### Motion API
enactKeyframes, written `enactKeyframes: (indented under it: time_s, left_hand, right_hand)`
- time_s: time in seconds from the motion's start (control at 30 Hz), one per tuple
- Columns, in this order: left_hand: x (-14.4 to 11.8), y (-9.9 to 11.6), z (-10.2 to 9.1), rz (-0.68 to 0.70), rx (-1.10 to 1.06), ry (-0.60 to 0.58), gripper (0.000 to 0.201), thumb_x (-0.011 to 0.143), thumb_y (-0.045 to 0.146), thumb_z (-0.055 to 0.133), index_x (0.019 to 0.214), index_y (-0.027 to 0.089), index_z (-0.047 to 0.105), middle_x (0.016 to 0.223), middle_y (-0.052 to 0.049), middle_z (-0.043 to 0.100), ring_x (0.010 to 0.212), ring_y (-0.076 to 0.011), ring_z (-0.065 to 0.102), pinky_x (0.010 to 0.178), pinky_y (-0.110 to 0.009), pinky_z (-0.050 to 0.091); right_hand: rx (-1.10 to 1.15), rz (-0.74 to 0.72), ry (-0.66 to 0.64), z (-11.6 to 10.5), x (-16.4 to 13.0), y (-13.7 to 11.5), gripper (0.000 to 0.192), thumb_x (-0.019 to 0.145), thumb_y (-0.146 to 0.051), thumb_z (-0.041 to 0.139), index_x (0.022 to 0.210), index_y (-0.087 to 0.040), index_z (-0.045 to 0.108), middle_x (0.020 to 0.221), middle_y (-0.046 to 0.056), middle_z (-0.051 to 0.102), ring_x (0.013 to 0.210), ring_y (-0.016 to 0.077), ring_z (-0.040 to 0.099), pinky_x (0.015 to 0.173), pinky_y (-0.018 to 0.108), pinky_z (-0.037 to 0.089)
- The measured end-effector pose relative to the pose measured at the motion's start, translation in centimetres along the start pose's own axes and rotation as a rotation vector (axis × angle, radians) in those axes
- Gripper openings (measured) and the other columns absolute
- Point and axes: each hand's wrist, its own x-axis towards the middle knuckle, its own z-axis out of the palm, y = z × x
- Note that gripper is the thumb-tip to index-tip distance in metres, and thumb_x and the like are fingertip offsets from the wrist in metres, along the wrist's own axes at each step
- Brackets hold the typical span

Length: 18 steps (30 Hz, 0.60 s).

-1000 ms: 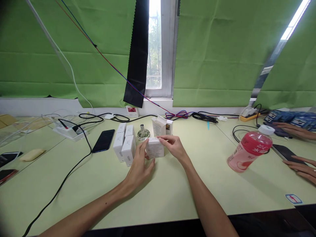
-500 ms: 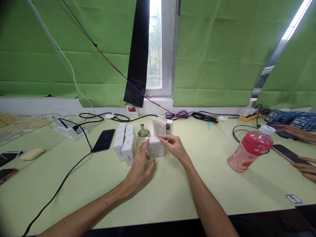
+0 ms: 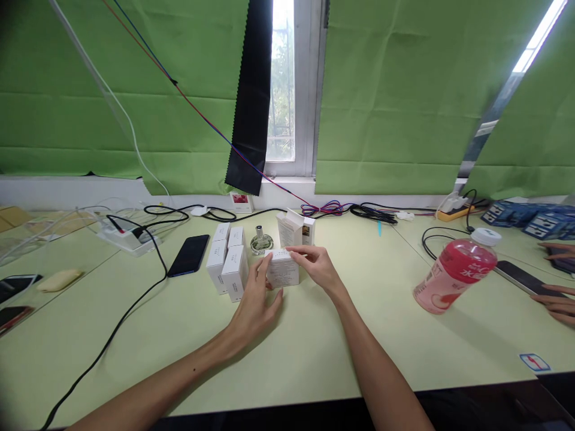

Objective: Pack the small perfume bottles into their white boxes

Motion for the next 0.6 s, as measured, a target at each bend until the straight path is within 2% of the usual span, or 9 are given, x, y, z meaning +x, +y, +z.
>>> enactKeyframes:
  time_s: [0.13, 0.3, 0.6]
  left_hand:
    - [0.0, -0.05, 0.01, -0.003, -0.005, -0.004, 0.084, 0.09, 0.019, 0.056, 0.159, 0.036, 0.011, 0.155, -0.014, 0.027, 0.134, -0.0321, 0.044, 0.1, -0.05, 0.052]
    - [0.01, 0.01, -0.11, -0.019, 0.002, -0.003, 0.079, 0.09, 0.019, 0.055, 0.157, 0.036, 0.017, 0.154, -0.014, 0.026, 0.134, -0.0324, 0.044, 0.097, -0.049, 0.053]
    - [0.13, 0.13, -0.41, -0.027, -0.007, 0.02, 0.067, 0.091, 0.02, 0.054, 0.151, 0.034, 0.027, 0.155, -0.014, 0.026, 0.133, -0.0326, 0.045, 0.094, -0.049, 0.053]
  right_hand:
    - [-0.001, 0.024, 0.002, -0.05, 0.07, 0.23, 0.03, 0.083, -0.044, 0.073, 0.103, -0.023, 0.081, 0.107, 0.007, 0.078, 0.096, 0.0239, 0.068, 0.078, 0.033, 0.053]
    - [-0.024, 0.049, -0.002, -0.2, 0.08, 0.71, 0.035, 0.085, -0.044, 0.07, 0.111, -0.022, 0.078, 0.109, 0.007, 0.076, 0.082, 0.0178, 0.062, 0.06, 0.026, 0.044]
    - [-0.04, 0.059, -0.048, 0.1, 0.2, 0.52, 0.042, 0.088, -0.046, 0.063, 0.119, -0.021, 0.073, 0.107, 0.006, 0.072, 0.08, 0.0169, 0.057, 0.062, 0.027, 0.048]
